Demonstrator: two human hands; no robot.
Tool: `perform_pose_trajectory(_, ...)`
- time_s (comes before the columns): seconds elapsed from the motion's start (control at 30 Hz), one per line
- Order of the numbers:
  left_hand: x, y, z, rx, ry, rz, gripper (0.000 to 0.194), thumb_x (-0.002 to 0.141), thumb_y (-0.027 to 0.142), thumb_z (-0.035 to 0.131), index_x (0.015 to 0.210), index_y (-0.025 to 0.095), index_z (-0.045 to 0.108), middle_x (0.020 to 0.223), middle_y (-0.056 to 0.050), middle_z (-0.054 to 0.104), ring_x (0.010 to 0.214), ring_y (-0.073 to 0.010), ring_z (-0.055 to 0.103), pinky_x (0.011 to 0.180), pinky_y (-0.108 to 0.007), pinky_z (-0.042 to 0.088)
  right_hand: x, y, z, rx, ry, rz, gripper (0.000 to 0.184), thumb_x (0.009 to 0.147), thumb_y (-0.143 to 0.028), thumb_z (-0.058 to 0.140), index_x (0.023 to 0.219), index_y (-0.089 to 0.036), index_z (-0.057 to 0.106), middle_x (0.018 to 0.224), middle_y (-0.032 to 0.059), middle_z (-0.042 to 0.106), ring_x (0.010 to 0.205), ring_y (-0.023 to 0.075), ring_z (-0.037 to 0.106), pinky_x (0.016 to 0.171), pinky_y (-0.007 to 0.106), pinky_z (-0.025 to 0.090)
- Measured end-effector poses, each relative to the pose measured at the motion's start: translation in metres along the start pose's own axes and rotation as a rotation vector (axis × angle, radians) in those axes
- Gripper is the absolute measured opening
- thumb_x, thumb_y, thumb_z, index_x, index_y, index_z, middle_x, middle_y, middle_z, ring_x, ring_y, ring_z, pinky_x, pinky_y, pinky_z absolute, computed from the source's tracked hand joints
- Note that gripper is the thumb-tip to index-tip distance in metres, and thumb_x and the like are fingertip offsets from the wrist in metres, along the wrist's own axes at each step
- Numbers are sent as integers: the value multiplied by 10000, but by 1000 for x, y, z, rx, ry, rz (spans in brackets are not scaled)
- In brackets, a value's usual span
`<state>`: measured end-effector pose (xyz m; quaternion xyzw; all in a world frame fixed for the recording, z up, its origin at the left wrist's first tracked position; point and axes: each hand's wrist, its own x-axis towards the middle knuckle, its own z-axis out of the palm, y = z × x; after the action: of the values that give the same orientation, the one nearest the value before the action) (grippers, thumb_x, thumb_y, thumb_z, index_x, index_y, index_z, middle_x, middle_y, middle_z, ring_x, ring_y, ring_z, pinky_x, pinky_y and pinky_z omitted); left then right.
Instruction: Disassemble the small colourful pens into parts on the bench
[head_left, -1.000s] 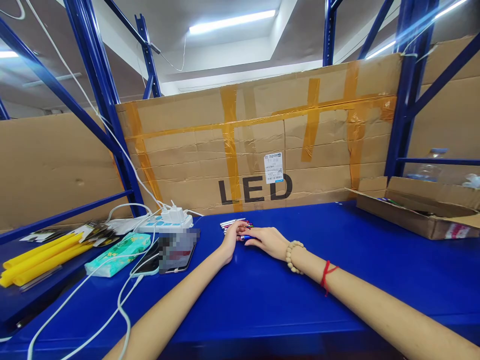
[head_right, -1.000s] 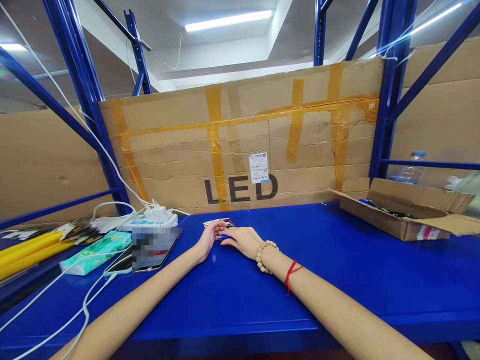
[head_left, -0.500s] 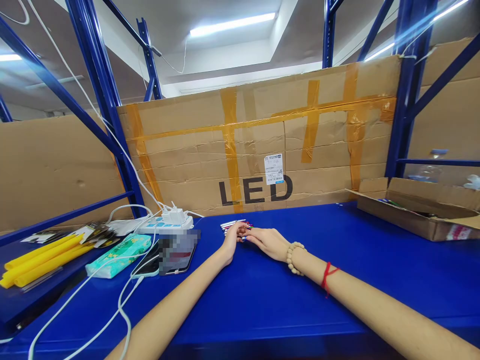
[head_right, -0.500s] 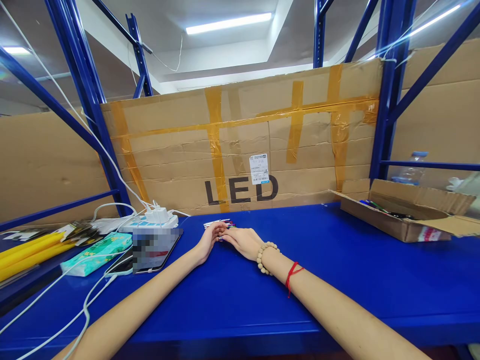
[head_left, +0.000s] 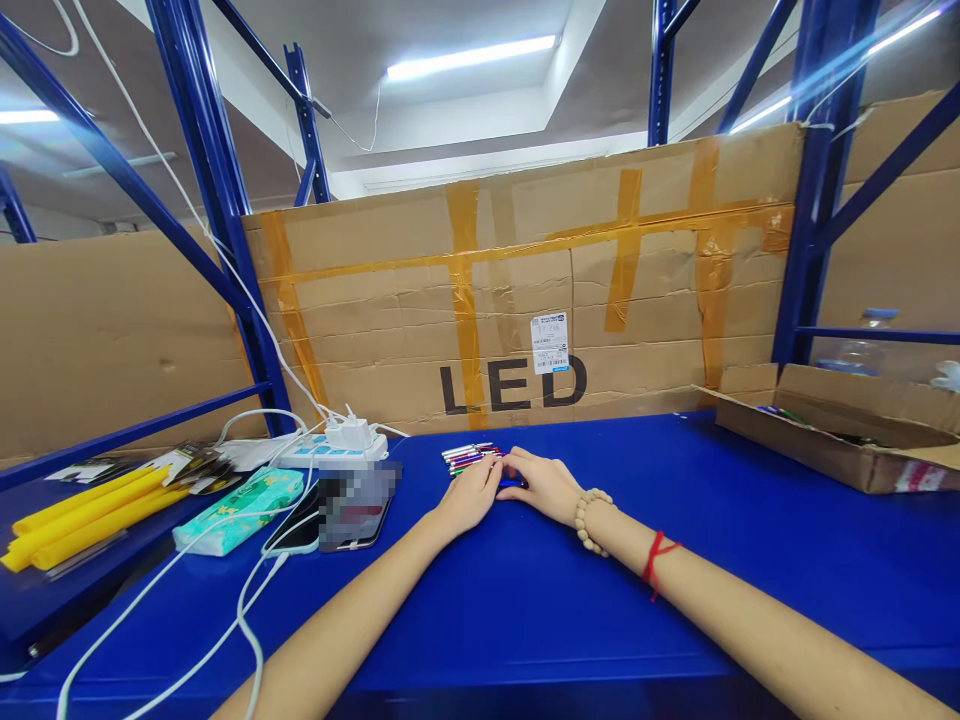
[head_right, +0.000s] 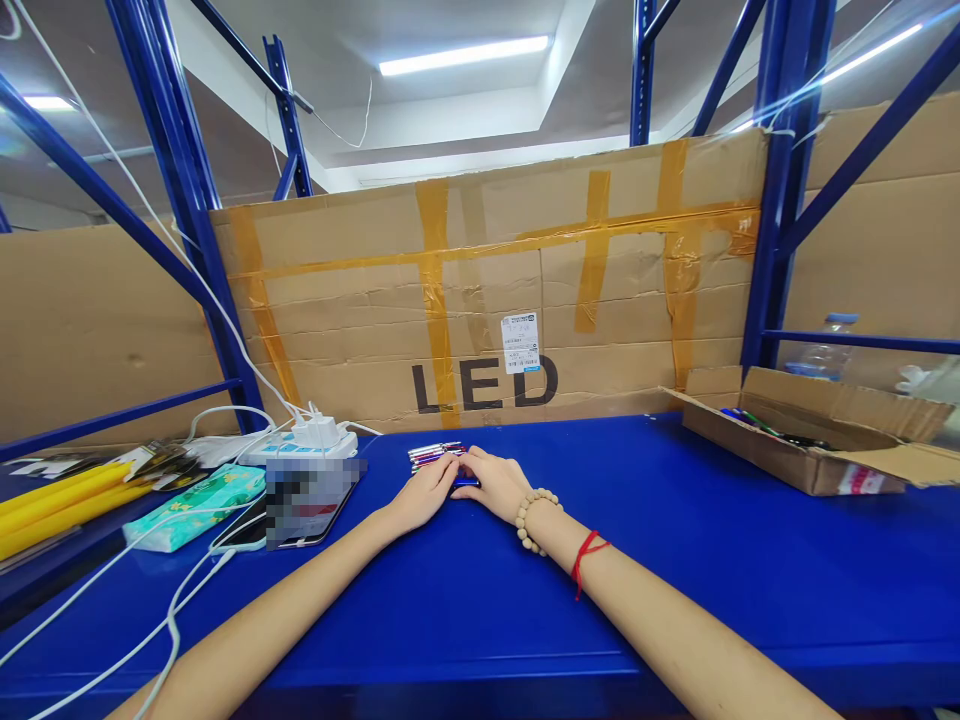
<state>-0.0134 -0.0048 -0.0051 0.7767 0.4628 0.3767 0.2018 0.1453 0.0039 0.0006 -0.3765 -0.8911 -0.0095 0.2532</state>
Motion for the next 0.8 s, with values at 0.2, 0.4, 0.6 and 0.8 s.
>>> perform_pose_trajectory(0.2, 2, 1, -9, 287, -4, 41, 133, 749, 321, 517, 716, 217, 593, 831, -63, 618, 866, -240, 539, 843, -350, 366, 0, 7, 5, 0, 76, 49, 172, 806, -353, 531, 909, -221, 571, 886, 12, 563, 810, 142, 555, 659, 241, 416)
perform_pose_trajectory(0.4, 1, 3, -15, 522, 67, -64, 171, 692, 328, 587, 608, 190, 531, 841, -84, 559, 899, -257, 499, 806, -362, 380, 0, 5, 2, -3, 87, 201, 208, 764, -334, 573, 930, -208, 572, 866, 17, 562, 789, 145, 538, 646, 249, 404)
perform_pose_trajectory(0.6, 0, 4, -14, 671, 101, -165, 246, 709, 357, 547, 883, 184, 523, 1018, -91, 481, 987, -251, 433, 830, -364, 369, 0, 3, 4, -34, 86, 254, 233, 762, -311, 560, 959, -188, 571, 955, 58, 552, 919, 190, 500, 759, 304, 392)
perform_pose_trajectory(0.8, 1, 1, -11, 645, 117, -138, 525, 666, 426, 564, 1131, 210, 447, 1171, -100, 438, 1108, -264, 396, 922, -384, 316, -1, 6, 4, -56, 58, 301, 347, 762, -397, 535, 1043, -195, 539, 1060, 89, 523, 1015, 245, 459, 823, 385, 353)
